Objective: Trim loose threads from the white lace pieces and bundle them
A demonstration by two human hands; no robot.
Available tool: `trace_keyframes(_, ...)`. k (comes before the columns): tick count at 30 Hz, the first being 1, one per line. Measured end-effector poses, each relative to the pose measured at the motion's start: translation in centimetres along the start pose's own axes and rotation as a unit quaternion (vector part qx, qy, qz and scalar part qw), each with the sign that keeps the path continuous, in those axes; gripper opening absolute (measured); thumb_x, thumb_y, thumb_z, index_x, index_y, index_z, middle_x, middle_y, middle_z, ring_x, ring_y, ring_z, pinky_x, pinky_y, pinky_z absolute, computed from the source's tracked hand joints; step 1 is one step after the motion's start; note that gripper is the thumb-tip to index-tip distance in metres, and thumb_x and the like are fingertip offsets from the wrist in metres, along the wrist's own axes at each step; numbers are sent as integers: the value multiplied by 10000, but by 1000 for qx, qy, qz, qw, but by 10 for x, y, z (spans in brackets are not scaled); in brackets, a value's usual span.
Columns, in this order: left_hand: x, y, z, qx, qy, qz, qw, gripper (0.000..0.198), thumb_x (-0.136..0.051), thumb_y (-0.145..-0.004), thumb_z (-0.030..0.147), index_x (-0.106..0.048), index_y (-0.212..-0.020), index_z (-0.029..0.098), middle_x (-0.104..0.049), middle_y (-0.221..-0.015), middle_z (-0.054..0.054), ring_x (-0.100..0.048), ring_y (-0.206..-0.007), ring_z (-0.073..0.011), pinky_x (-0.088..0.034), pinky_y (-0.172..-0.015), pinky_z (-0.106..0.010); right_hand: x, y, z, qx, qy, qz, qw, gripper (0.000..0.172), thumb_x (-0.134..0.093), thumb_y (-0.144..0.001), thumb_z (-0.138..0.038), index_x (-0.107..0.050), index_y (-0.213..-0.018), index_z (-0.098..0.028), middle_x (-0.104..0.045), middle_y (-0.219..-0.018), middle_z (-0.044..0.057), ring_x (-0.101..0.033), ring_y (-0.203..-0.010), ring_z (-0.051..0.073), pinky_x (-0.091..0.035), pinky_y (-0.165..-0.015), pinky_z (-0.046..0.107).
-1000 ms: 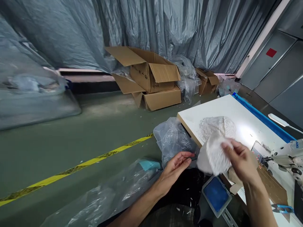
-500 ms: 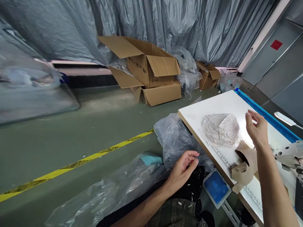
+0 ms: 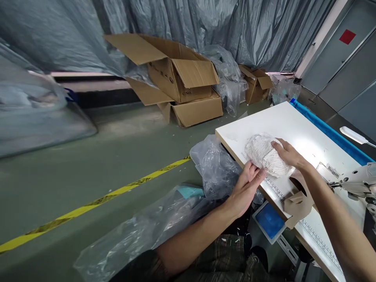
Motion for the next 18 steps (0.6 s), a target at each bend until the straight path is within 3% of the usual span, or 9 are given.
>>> trace_keyframes(4,-16,-25,2,0,54,7,999,615,-810,-776,406,-569,-1291,173,-565,-1432,-155,-447,-1412,-305,-341,-1211,-432,-13,15,8,-23,-13,61,998,600,-415,-943,-599,-553,-1374,-206,-578,-1313,191,-466,-1338,353,-366,-1100,543)
trace_keyframes(9,-10,-39,3,34,51,82,995,543,-856,-707,382,-657,-1147,135,-685,-1247,-171,-621,-1224,-340,-526,-1044,-440,-20,41,3,-30,-180,122,976,591,-446,-908,-670,-624,-1215,-197,-642,-1208,175,-567,-1220,339,-431,-1057,509)
trace_keyframes(13,-4,-18,9,18,53,78,995,528,-850,-656,376,-692,-1091,123,-749,-1084,-129,-658,-1163,-326,-563,-998,-373,-30,85,-29,36,-260,145,954,531,-354,-979,-595,-594,-1189,-171,-665,-1207,157,-598,-1190,295,-458,-1050,455)
trace_keyframes(16,9,9,1,22,78,41,996,604,-810,-611,546,-711,-1082,180,-761,-1050,-84,-630,-1203,-338,-573,-985,-361,-47,122,-55,112,-304,153,934,505,-343,-1007,-541,-509,-1301,-166,-617,-1305,151,-564,-1249,264,-430,-1094,433)
trace_keyframes(18,24,26,-10,47,51,18,997,679,-750,-562,709,-729,-1050,236,-766,-1030,-56,-607,-1228,-354,-583,-963,-370,-60,142,-61,121,-320,174,923,539,-398,-996,-544,-439,-1371,-159,-555,-1387,164,-479,-1343,278,-363,-1150,471)
Point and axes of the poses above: each hand's wrist, its own y-axis away from the middle knuckle, its own x-axis out of the back of the hand, z = x × y, the point moved 7 cm from there along -y, towards the middle knuckle
